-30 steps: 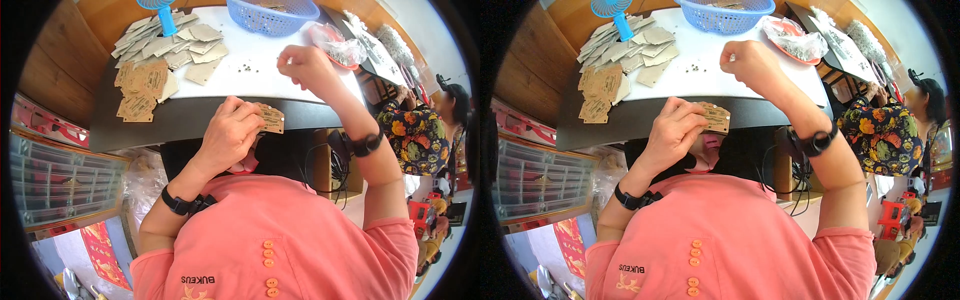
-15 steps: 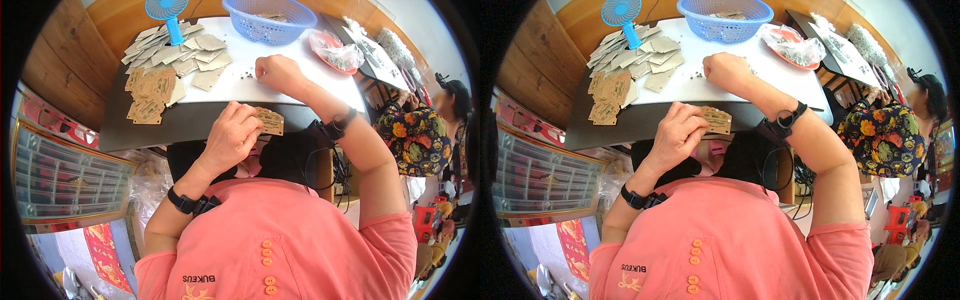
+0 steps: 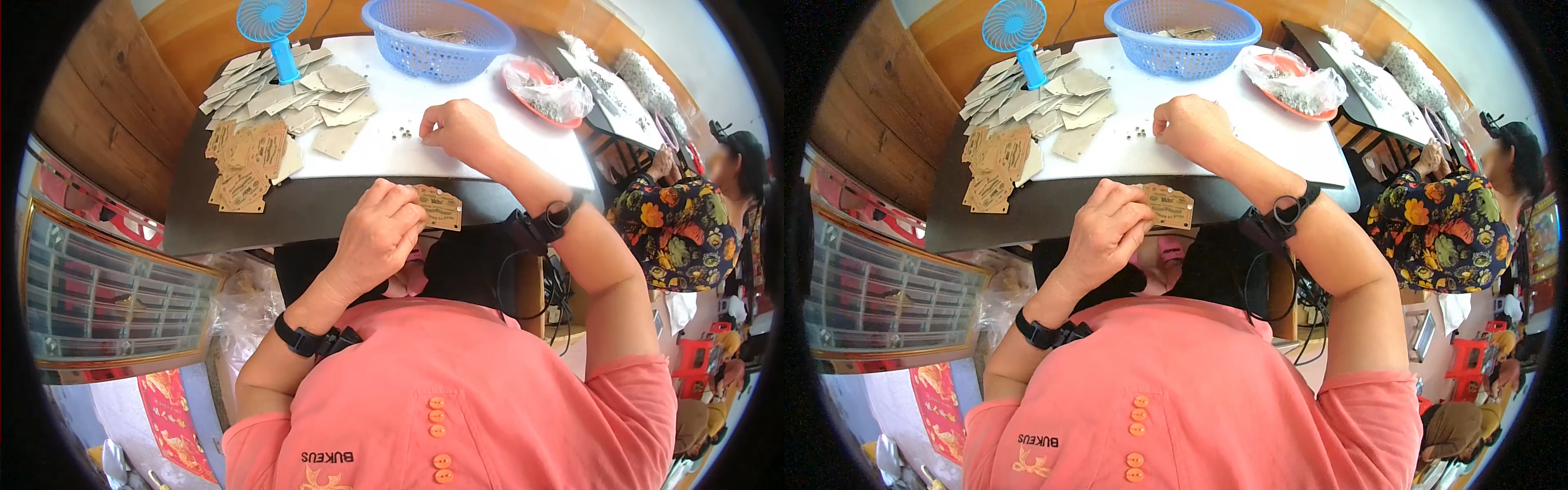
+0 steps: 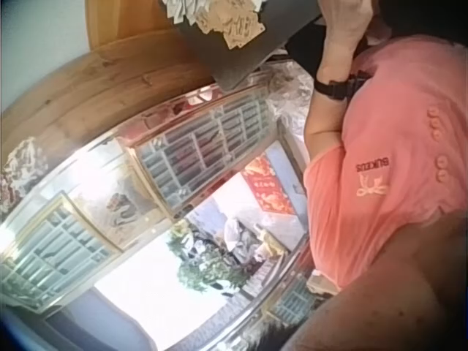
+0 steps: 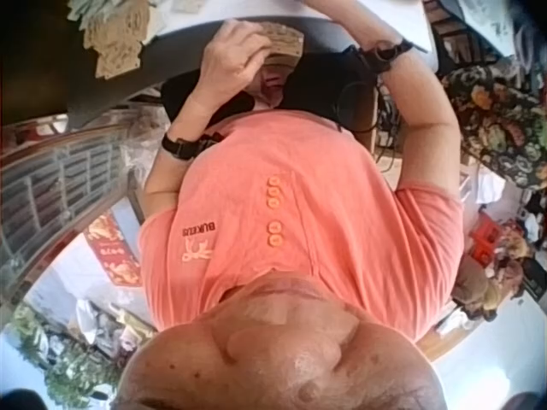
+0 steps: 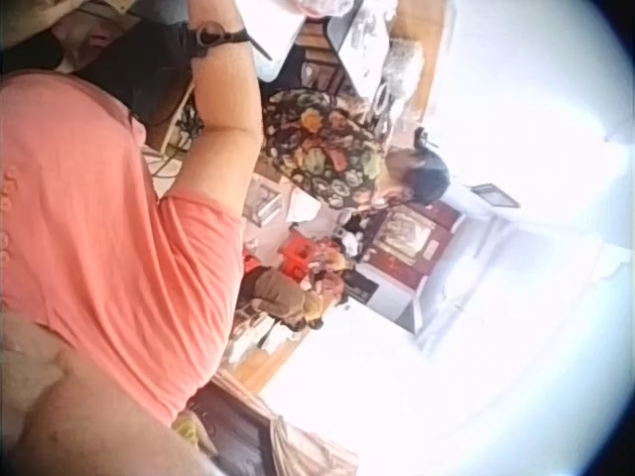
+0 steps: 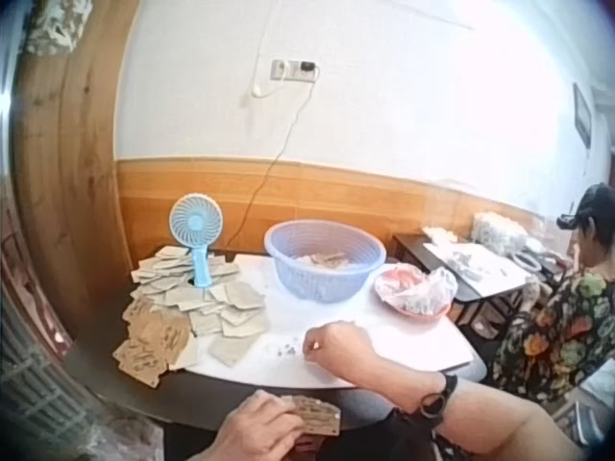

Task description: Assembling small leather/cardboard shoe components by inserting metal rivets into pre-punched holes by hand.

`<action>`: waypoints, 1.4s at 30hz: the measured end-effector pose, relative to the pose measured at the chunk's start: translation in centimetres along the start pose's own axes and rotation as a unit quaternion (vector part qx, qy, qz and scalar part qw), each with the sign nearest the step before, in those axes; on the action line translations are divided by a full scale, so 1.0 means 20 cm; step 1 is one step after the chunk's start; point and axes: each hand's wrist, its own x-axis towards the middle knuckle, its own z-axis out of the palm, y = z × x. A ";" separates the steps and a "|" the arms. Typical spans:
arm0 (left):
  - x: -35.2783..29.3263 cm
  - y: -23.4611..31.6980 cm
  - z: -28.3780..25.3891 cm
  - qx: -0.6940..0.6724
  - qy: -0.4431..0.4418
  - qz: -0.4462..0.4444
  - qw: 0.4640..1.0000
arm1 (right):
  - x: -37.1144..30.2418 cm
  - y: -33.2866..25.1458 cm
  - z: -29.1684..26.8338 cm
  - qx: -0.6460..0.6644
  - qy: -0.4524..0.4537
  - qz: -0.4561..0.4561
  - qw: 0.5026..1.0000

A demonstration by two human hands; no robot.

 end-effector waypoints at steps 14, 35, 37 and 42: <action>-0.04 0.01 -0.01 0.035 0.004 0.014 0.999 | -0.15 -0.12 -0.09 0.204 -0.115 0.045 0.971; -0.05 -0.02 -0.05 0.006 -0.023 0.006 1.000 | -0.14 -0.13 -0.01 0.287 -0.203 0.157 0.923; -0.04 -0.03 -0.05 0.003 -0.033 0.004 0.999 | -0.12 -0.13 -0.01 0.297 -0.209 0.165 0.917; -0.03 -0.04 -0.04 0.003 -0.023 0.011 1.000 | -0.07 -0.15 -0.03 0.271 -0.247 0.165 0.915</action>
